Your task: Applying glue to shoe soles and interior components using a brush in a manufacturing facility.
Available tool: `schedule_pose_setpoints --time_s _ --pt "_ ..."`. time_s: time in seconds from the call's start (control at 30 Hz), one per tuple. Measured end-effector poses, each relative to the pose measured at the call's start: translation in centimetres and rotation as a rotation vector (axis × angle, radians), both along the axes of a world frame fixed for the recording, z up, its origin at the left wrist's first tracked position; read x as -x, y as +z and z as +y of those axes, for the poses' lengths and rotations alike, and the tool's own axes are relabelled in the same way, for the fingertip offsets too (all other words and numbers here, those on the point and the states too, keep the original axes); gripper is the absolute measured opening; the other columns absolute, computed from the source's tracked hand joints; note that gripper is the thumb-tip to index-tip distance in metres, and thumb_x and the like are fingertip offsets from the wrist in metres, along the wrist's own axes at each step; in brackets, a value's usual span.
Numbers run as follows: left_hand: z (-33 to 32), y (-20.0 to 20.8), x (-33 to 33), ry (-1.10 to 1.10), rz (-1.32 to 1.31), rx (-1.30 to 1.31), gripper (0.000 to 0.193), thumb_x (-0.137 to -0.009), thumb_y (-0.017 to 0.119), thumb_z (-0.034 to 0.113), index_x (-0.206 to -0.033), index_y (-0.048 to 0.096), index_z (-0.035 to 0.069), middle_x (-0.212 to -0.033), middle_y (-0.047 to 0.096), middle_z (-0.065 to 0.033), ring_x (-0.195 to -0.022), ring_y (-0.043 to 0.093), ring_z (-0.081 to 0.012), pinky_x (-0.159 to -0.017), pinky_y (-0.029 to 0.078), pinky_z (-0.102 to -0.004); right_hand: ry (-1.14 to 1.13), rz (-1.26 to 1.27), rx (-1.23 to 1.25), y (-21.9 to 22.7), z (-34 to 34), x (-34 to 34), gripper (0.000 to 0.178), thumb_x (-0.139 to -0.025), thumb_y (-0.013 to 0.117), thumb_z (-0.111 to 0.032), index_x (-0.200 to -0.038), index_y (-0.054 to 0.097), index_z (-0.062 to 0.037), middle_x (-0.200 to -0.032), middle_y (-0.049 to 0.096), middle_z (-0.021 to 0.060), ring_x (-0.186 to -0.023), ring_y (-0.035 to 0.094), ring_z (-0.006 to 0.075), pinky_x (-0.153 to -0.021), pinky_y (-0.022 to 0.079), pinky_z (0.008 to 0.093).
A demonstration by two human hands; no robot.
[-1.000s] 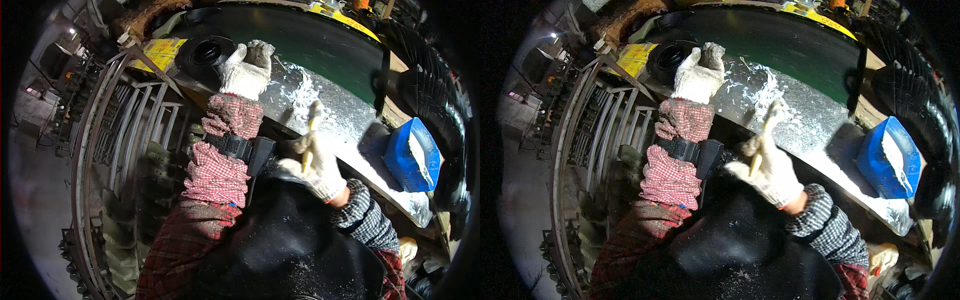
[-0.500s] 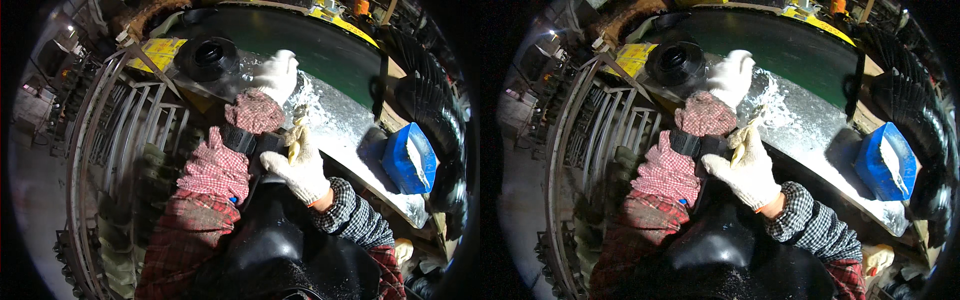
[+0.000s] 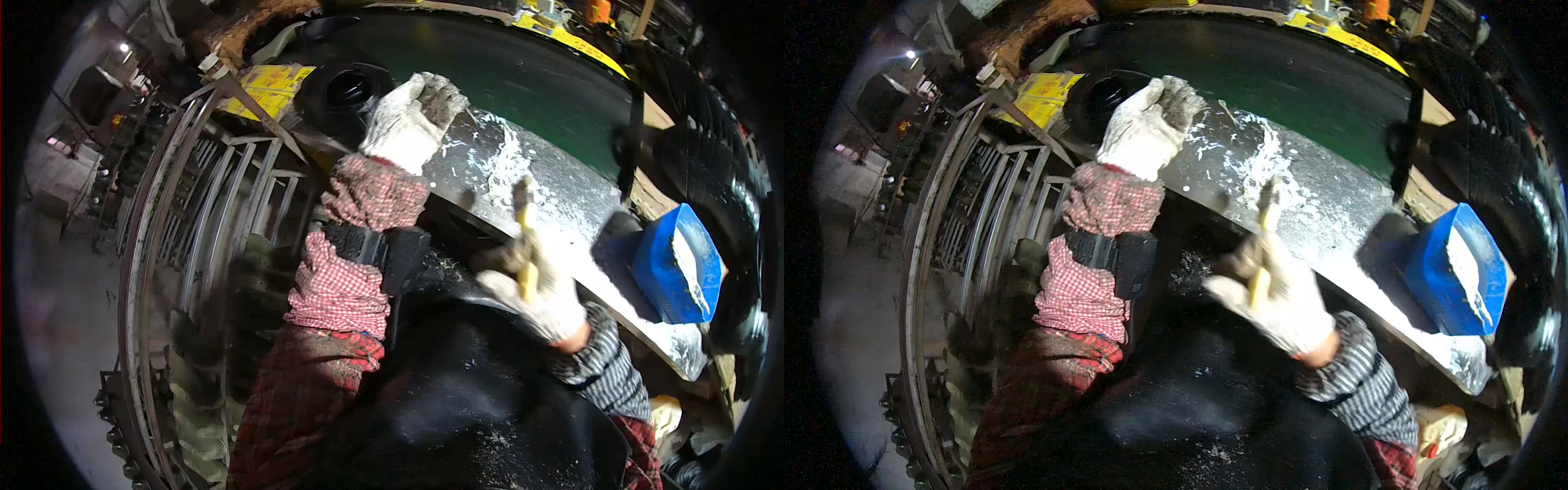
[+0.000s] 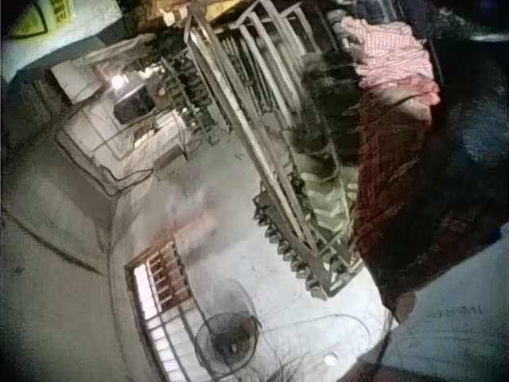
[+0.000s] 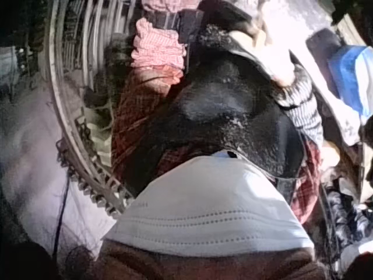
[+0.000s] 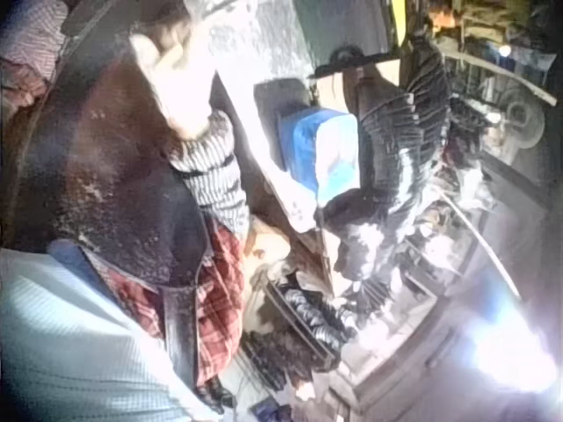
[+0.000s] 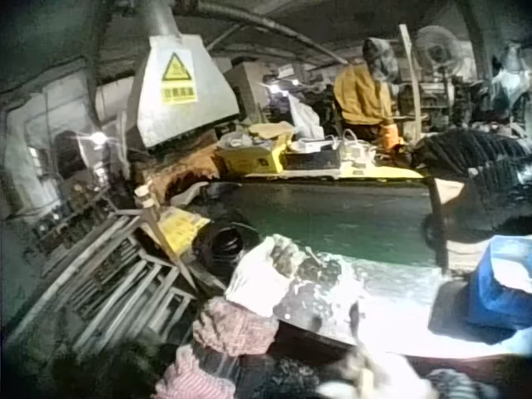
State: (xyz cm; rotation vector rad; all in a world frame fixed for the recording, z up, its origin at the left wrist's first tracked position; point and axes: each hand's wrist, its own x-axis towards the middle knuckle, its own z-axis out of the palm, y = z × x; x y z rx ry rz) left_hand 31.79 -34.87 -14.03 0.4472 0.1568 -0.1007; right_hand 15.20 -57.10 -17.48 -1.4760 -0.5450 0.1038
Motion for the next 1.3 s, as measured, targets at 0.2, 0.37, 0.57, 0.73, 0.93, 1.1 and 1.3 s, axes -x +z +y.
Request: schedule_pose_setpoints --time_s 0.2,0.37,0.57,0.73,0.93,1.1,1.3 --pt "11.6 1.9 3.7 0.429 -0.335 -1.009 0.03 -0.095 0.057 0.016 -0.119 0.056 -0.003 -0.108 0.066 -0.0137 -0.096 0.067 -0.0238 -0.085 0.056 -0.0383 -0.285 0.062 0.346 1.0 -10.6 3.0 0.034 -0.092 0.062 -0.03 -0.104 0.054 0.0005 -0.087 0.061 0.007 -0.07 0.056 0.0127 -0.066 0.048 0.0283" --pt "17.2 4.0 -0.2 0.691 -0.015 -2.202 0.063 -0.084 0.068 0.042 -0.134 0.051 0.009 -0.132 0.055 -0.0189 -0.123 0.051 -0.0341 -0.105 0.04 -0.0404 -0.557 -0.027 0.47 1.5 -12.9 5.3 0.044 -0.095 0.055 -0.041 -0.114 0.057 -0.0009 -0.108 0.052 0.0111 -0.092 0.053 0.019 -0.08 0.044 0.0306" --pt "20.8 0.9 -5.6 0.107 0.063 -2.387 0.058 -0.088 0.059 0.044 -0.134 0.053 0.01 -0.131 0.057 -0.0171 -0.125 0.051 -0.0317 -0.105 0.038 -0.039 -0.414 0.073 0.431 2.3 -11.7 4.3 0.031 -0.095 0.057 -0.03 -0.105 0.06 -0.0003 -0.1 0.055 0.0103 -0.093 0.053 0.0205 -0.085 0.042 0.0309" --pt "22.1 0.5 -5.6 0.244 0.072 -2.4 0.045 -0.093 0.051 0.038 -0.129 0.058 0.011 -0.13 0.058 -0.0154 -0.122 0.052 -0.0333 -0.104 0.039 -0.0414 -0.398 0.097 0.545 3.1 -11.4 3.3 0.03 -0.094 0.058 -0.028 -0.104 0.062 0.0007 -0.099 0.056 0.0106 -0.091 0.055 0.0209 -0.083 0.043 0.0309" --pt "22.4 2.8 -2.8 0.665 0.074 -2.069 0.04 -0.093 0.054 0.034 -0.126 0.061 0.012 -0.12 0.063 -0.0175 -0.116 0.057 -0.0341 -0.098 0.042 -0.0394 -0.387 -0.06 0.52 2.4 -11.1 2.7 0.028 -0.095 0.057 -0.025 -0.106 0.061 0.0013 -0.103 0.057 0.0108 -0.09 0.056 0.0207 -0.083 0.044 0.0313" --pt "19.6 5.1 2.2 0.638 -0.299 -0.945 0.026 -0.095 0.057 0.007 -0.119 0.061 -0.001 -0.113 0.066 -0.0137 -0.104 0.064 -0.0249 -0.088 0.053 -0.0353 -0.453 0.024 0.4 2.4 -11.7 4.1 0.028 -0.096 0.056 -0.021 -0.111 0.058 0.0015 -0.105 0.056 0.0081 -0.091 0.055 0.0163 -0.082 0.045 0.0277" --pt "7.7 2.7 5.4 0.191 -0.219 -0.102 0.028 -0.093 0.058 0.005 -0.12 0.056 -0.004 -0.113 0.064 -0.0183 -0.099 0.066 -0.0313 -0.088 0.057 -0.0465 -0.497 0.106 0.32 0.8 -15.1 6.8 0.025 -0.097 0.053 -0.017 -0.113 0.057 0.002 -0.106 0.055 0.0082 -0.088 0.054 0.0147 -0.079 0.045 0.0272"
